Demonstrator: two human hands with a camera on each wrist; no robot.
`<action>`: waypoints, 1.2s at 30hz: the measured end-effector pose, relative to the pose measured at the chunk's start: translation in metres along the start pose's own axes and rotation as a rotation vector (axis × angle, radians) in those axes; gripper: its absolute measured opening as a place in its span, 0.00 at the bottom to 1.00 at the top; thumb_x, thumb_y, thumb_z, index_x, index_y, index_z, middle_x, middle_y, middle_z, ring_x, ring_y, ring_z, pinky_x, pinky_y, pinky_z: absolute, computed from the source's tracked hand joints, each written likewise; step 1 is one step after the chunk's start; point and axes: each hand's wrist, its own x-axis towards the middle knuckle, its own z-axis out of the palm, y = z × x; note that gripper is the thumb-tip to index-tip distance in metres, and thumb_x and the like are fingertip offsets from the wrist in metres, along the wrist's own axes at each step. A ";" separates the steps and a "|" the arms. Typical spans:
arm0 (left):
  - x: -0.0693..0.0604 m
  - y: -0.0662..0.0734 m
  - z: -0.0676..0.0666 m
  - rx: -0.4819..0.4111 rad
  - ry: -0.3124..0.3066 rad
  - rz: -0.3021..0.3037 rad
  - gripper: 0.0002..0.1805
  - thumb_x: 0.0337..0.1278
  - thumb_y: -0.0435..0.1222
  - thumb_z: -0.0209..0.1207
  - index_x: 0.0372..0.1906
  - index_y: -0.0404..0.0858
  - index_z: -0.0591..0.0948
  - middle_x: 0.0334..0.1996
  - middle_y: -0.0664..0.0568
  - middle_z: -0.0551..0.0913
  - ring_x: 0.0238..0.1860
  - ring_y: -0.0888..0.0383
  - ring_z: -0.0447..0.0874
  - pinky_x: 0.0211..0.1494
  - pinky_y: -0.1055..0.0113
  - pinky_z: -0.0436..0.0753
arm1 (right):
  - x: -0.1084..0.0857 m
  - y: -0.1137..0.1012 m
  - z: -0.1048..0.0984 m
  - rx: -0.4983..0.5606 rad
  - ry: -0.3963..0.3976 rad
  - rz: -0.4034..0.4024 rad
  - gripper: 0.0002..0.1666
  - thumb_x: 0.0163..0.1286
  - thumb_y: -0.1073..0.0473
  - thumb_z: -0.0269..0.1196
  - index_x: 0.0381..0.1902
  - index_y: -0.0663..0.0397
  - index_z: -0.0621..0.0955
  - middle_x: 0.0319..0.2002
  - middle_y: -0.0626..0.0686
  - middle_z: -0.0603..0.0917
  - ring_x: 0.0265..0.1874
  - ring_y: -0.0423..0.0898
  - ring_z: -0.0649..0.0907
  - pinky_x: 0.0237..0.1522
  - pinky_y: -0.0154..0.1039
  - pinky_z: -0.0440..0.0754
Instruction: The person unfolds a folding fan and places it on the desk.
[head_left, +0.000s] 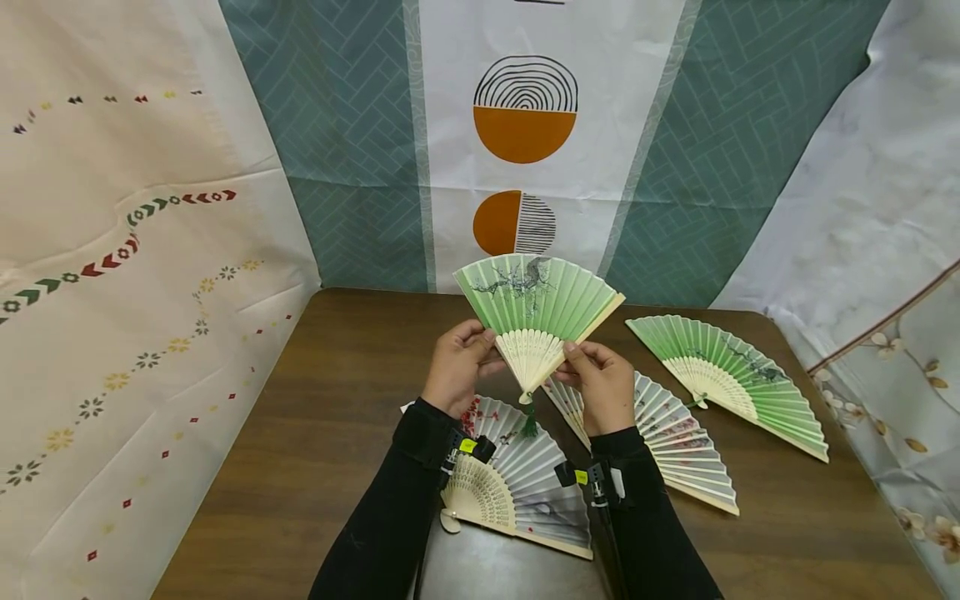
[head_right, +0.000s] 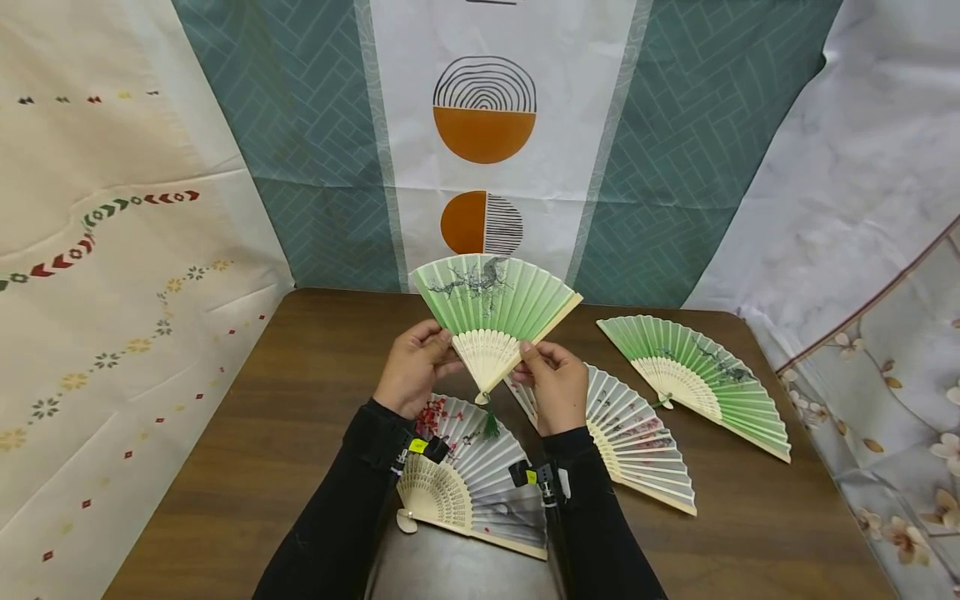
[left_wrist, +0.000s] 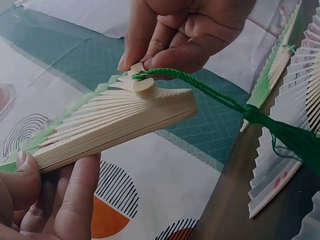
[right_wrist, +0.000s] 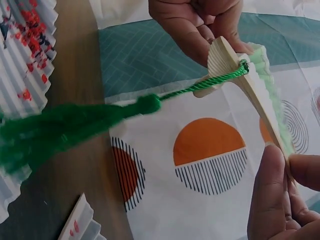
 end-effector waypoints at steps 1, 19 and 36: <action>0.000 0.000 0.000 -0.004 0.003 0.006 0.08 0.89 0.25 0.54 0.47 0.34 0.82 0.36 0.55 0.85 0.36 0.61 0.89 0.44 0.66 0.97 | 0.000 0.000 0.000 0.007 0.001 0.000 0.11 0.85 0.69 0.67 0.52 0.78 0.85 0.28 0.44 0.89 0.26 0.37 0.90 0.36 0.32 0.95; 0.001 0.003 -0.001 -0.107 0.047 0.036 0.10 0.91 0.26 0.53 0.46 0.36 0.83 0.36 0.54 0.88 0.37 0.60 0.92 0.44 0.67 0.97 | 0.003 0.001 0.000 0.095 0.067 -0.015 0.10 0.87 0.66 0.66 0.39 0.60 0.84 0.28 0.44 0.89 0.28 0.37 0.90 0.34 0.29 0.93; 0.002 0.003 -0.001 -0.215 0.106 0.093 0.13 0.91 0.27 0.53 0.42 0.38 0.81 0.37 0.51 0.89 0.37 0.58 0.95 0.44 0.67 0.98 | 0.006 0.001 0.001 0.214 0.116 -0.038 0.07 0.84 0.70 0.67 0.42 0.59 0.82 0.27 0.45 0.91 0.25 0.36 0.91 0.34 0.27 0.94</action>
